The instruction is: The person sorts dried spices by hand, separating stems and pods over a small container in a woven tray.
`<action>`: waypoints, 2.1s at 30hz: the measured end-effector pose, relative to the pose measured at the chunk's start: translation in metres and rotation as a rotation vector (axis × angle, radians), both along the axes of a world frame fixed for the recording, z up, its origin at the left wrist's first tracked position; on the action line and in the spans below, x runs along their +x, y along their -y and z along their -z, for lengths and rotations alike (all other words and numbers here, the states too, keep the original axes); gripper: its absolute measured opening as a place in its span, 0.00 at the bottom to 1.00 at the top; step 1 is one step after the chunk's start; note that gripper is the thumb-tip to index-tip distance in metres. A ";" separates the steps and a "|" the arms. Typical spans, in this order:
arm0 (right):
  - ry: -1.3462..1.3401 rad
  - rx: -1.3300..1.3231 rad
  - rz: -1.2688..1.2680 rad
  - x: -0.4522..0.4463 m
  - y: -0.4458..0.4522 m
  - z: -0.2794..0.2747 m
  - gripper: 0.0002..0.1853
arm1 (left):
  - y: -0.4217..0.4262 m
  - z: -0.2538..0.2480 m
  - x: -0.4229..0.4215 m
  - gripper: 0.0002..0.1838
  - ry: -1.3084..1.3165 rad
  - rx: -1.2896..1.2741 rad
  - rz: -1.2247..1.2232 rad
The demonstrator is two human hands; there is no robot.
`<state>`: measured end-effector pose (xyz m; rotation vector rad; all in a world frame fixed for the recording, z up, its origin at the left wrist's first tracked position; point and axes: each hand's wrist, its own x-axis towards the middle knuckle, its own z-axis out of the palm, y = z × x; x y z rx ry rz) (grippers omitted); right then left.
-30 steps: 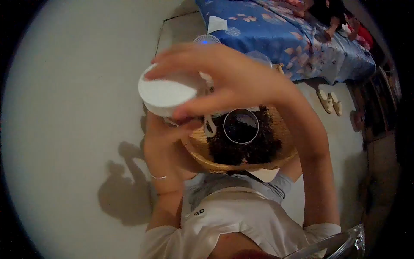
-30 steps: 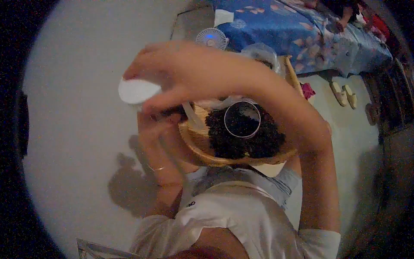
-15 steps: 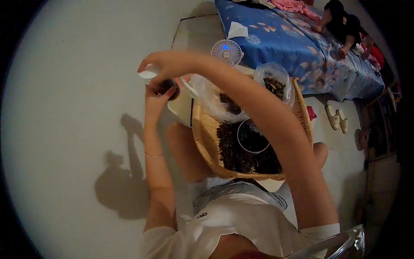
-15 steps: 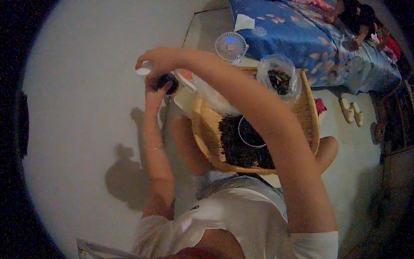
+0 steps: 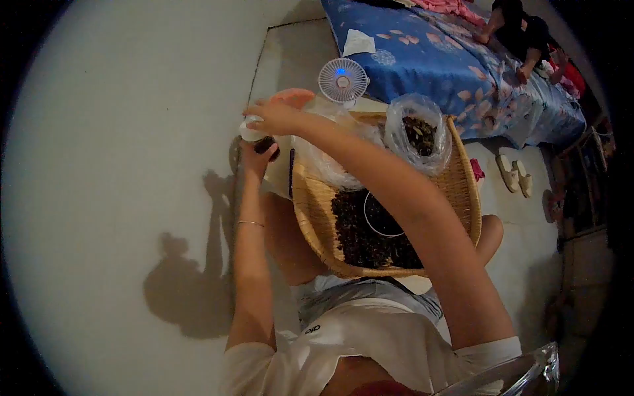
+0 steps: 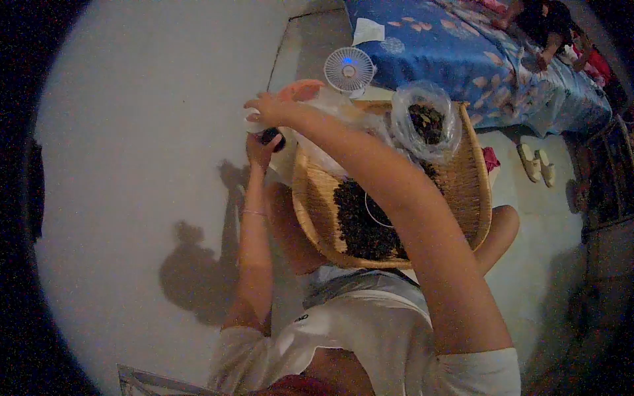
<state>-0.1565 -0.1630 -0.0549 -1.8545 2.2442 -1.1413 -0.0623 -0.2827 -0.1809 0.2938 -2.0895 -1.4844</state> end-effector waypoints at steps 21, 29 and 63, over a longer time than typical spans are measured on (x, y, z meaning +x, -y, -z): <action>-0.338 0.509 -0.082 -0.011 0.036 0.027 0.32 | 0.019 0.051 -0.009 0.32 0.089 0.073 0.092; -0.464 0.489 -0.011 -0.006 0.041 0.057 0.34 | 0.015 0.056 -0.011 0.34 0.074 0.078 0.192; 0.002 0.775 0.185 0.058 -0.420 0.091 0.17 | -0.257 -0.176 0.148 0.25 0.350 -0.353 0.859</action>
